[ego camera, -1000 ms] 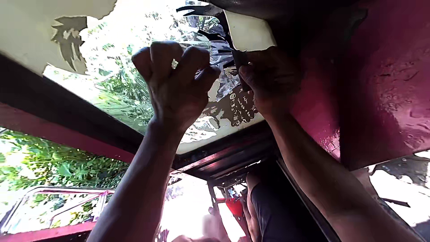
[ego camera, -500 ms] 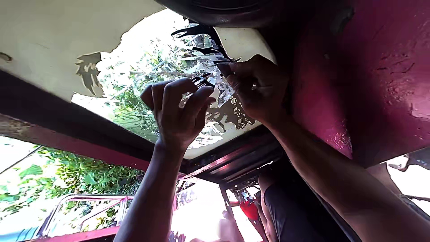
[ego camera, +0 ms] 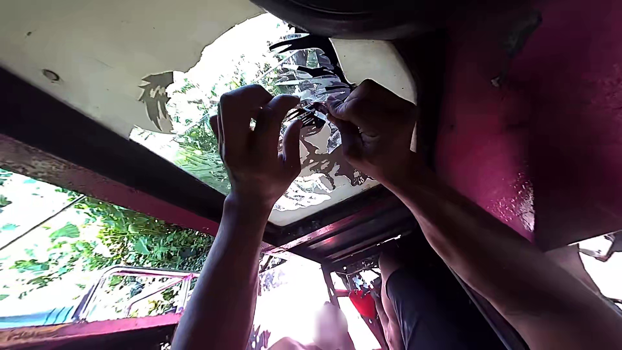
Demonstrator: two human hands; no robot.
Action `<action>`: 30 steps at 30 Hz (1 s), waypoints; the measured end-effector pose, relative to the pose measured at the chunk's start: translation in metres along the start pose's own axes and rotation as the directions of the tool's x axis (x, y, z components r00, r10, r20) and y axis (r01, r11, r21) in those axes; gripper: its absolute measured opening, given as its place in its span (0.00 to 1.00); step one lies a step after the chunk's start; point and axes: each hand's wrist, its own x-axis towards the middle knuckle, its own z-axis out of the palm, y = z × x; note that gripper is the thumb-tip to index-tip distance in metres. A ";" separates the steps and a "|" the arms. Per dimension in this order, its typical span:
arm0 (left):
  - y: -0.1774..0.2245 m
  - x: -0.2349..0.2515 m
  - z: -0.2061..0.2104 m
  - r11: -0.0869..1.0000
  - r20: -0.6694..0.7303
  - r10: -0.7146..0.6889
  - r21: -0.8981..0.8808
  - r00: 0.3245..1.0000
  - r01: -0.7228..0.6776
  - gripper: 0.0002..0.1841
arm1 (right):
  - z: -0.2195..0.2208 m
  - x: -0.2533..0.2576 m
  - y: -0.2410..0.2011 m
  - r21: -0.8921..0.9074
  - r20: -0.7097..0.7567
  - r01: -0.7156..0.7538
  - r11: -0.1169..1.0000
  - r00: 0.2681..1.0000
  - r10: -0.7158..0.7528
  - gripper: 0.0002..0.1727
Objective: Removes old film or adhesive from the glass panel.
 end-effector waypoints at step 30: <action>0.001 -0.029 -0.023 0.999 0.101 0.045 0.016 0.994 -0.047 0.06 | -0.003 -0.017 -0.006 0.010 -0.061 -0.199 0.980 0.978 0.199 0.07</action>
